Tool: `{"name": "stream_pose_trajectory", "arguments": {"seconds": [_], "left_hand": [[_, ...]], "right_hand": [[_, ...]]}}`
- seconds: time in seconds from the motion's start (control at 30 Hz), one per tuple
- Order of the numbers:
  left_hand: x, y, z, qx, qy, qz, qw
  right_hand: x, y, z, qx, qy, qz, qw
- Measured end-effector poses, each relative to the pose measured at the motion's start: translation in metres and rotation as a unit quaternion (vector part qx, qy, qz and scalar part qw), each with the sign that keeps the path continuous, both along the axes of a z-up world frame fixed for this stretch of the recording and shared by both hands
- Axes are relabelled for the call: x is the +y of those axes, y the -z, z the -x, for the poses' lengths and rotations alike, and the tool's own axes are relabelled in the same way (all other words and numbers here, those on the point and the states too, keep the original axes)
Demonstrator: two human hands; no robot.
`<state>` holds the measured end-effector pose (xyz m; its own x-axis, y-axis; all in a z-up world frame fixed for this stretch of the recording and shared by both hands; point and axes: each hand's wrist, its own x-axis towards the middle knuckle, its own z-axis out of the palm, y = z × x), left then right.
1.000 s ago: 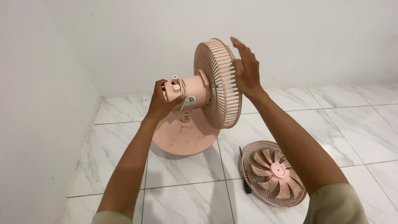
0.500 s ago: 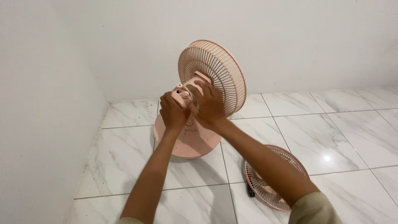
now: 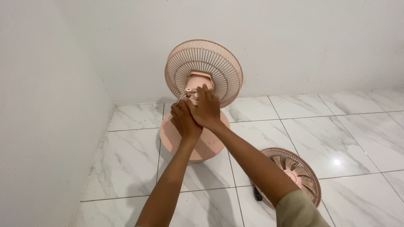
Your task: The person uses a screwdriver to loosen a screw on the front grill of a pink electric fan, then removes the front grill, the fan blade, and the rear grill. The person places each removed part on the floor and repeatedly tilts the fan head to inspect the interior.
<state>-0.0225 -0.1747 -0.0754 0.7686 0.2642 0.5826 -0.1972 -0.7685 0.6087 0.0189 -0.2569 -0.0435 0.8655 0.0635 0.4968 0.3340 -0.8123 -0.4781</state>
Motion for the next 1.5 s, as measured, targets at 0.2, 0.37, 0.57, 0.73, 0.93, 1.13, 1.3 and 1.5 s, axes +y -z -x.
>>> {"name": "stream_pose_trajectory", "arguments": {"seconds": [0.2, 0.37, 0.57, 0.73, 0.93, 1.13, 1.3, 1.5], "left_hand": [[-0.004, -0.010, 0.010, -0.059, 0.018, -0.042, 0.997], [-0.003, -0.008, 0.016, -0.081, 0.094, -0.021, 0.992], [0.037, 0.006, 0.007, -0.040, 0.170, -0.004, 0.985], [0.097, -0.001, -0.014, -0.045, 0.087, -0.049, 0.994], [0.155, -0.038, -0.044, -0.024, -0.021, -0.020, 0.999], [0.185, -0.062, -0.050, 0.020, 0.131, 0.095, 0.987], [0.178, -0.070, -0.033, 0.031, 0.120, 0.083, 0.989], [0.181, -0.093, 0.009, 0.067, 0.168, 0.090, 0.979]], "right_hand": [[-0.002, -0.022, -0.004, 0.079, 0.001, -0.045, 0.996], [-0.007, -0.021, -0.021, 0.067, -0.040, -0.079, 0.994], [-0.022, -0.015, -0.037, 0.029, -0.060, 0.003, 0.998], [-0.028, -0.021, -0.041, 0.101, -0.078, -0.016, 0.992], [-0.041, -0.020, -0.045, 0.096, -0.149, -0.057, 0.982], [-0.049, -0.024, -0.046, 0.123, -0.200, -0.060, 0.970], [-0.044, -0.019, -0.033, 0.126, -0.097, 0.031, 0.987], [-0.047, -0.004, -0.022, 0.104, -0.057, 0.099, 0.988]]}}
